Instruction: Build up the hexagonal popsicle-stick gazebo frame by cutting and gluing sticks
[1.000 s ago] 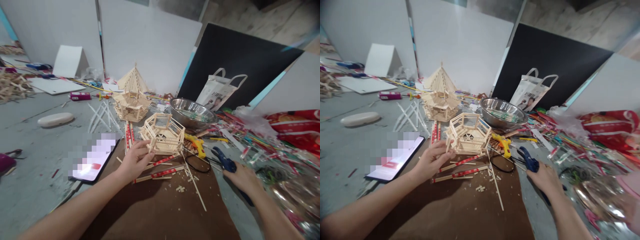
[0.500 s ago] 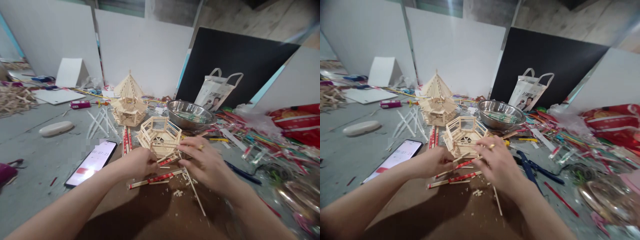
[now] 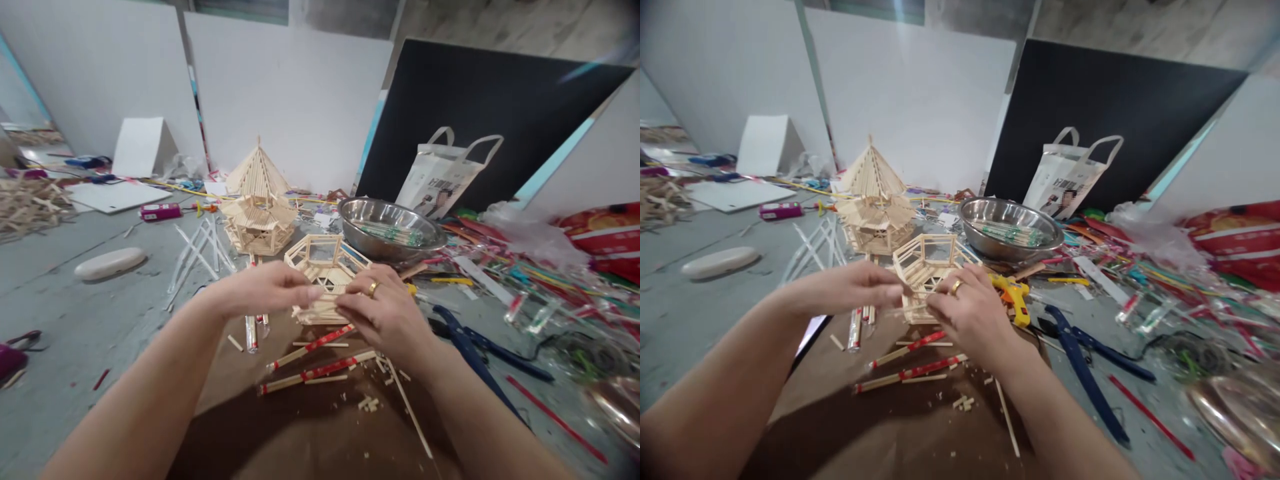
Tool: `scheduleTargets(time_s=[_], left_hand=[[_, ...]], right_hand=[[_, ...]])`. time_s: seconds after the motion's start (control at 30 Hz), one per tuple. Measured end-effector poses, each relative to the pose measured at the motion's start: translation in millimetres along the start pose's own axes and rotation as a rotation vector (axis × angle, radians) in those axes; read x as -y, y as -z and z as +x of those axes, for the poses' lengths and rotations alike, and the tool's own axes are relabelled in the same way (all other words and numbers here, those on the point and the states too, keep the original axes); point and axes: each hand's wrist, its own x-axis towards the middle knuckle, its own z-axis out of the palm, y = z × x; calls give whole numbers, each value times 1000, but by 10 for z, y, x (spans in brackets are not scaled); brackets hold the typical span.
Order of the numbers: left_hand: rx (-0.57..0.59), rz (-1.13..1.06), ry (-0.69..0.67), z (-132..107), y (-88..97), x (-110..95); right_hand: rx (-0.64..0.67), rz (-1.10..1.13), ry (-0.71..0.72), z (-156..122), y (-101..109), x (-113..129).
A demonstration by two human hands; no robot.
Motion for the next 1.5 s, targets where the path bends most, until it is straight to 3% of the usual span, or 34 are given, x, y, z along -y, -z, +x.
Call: scheduleTargets(time_s=[0.13, 0.3, 0.67, 1.5], left_hand=[[-50, 104, -62, 47, 126, 137], [-50, 239, -199, 125, 37, 263], [-4, 267, -205, 204, -77, 337], [-38, 139, -238, 291, -171, 490]], right_hand=[[81, 11, -135, 32, -41, -146], [97, 21, -151, 46, -128, -211], [29, 39, -104, 45, -271, -300], [54, -49, -66, 21, -265, -291]])
